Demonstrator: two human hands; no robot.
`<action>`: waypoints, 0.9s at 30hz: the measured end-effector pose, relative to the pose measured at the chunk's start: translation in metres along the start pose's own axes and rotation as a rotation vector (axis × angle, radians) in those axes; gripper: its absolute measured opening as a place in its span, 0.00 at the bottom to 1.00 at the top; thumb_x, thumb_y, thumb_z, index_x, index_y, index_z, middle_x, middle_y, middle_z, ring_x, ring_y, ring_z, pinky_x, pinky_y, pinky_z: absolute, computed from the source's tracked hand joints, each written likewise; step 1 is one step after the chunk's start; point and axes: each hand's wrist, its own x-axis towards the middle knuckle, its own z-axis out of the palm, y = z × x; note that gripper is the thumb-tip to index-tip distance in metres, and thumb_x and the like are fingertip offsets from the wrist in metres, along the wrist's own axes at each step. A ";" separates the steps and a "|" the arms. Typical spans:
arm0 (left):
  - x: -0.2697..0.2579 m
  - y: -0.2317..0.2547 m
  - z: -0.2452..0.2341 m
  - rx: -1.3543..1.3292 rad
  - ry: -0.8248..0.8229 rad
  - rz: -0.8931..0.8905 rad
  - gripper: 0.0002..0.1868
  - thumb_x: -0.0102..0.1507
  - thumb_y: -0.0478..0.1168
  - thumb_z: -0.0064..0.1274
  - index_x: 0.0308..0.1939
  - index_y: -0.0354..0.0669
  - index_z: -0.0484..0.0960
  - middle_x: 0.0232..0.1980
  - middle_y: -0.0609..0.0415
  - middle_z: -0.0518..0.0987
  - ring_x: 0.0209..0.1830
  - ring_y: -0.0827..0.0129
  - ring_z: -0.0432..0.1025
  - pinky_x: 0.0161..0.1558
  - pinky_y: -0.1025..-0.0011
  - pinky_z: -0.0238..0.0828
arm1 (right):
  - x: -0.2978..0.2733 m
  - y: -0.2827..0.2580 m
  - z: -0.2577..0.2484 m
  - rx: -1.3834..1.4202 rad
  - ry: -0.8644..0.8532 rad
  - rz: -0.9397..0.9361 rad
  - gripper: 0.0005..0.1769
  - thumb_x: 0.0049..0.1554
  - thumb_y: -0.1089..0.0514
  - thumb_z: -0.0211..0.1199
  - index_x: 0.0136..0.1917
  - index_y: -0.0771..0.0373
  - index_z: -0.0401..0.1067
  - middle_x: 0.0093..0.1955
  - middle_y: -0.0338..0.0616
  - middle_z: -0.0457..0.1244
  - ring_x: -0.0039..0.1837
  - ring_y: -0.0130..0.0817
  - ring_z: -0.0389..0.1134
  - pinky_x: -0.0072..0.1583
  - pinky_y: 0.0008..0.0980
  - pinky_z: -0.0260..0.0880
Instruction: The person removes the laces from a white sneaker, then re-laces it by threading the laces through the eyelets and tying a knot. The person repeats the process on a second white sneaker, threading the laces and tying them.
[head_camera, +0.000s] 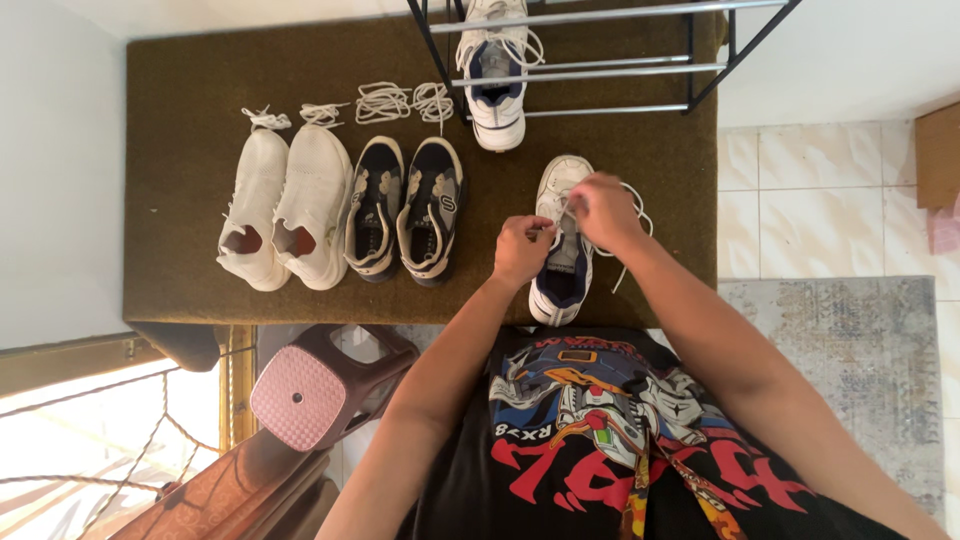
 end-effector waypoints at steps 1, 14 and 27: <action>0.000 0.000 0.000 0.014 0.002 0.006 0.11 0.61 0.44 0.62 0.43 0.43 0.88 0.48 0.47 0.79 0.40 0.65 0.79 0.45 0.69 0.78 | 0.001 0.001 0.001 0.018 0.153 0.072 0.02 0.62 0.60 0.66 0.50 0.57 0.77 0.54 0.43 0.68 0.61 0.48 0.67 0.65 0.48 0.68; 0.002 -0.006 0.004 0.042 0.024 0.073 0.10 0.60 0.43 0.62 0.42 0.45 0.88 0.46 0.49 0.79 0.41 0.67 0.76 0.45 0.70 0.77 | -0.006 -0.038 -0.008 -0.206 -0.054 0.075 0.08 0.50 0.55 0.71 0.45 0.46 0.83 0.63 0.38 0.65 0.66 0.48 0.62 0.61 0.55 0.60; 0.003 0.039 -0.014 0.256 -0.072 0.316 0.15 0.57 0.35 0.60 0.48 0.46 0.85 0.54 0.50 0.79 0.54 0.54 0.74 0.56 0.63 0.72 | -0.042 0.018 -0.040 0.020 0.319 0.163 0.14 0.54 0.60 0.70 0.54 0.58 0.78 0.61 0.56 0.63 0.65 0.55 0.62 0.64 0.52 0.64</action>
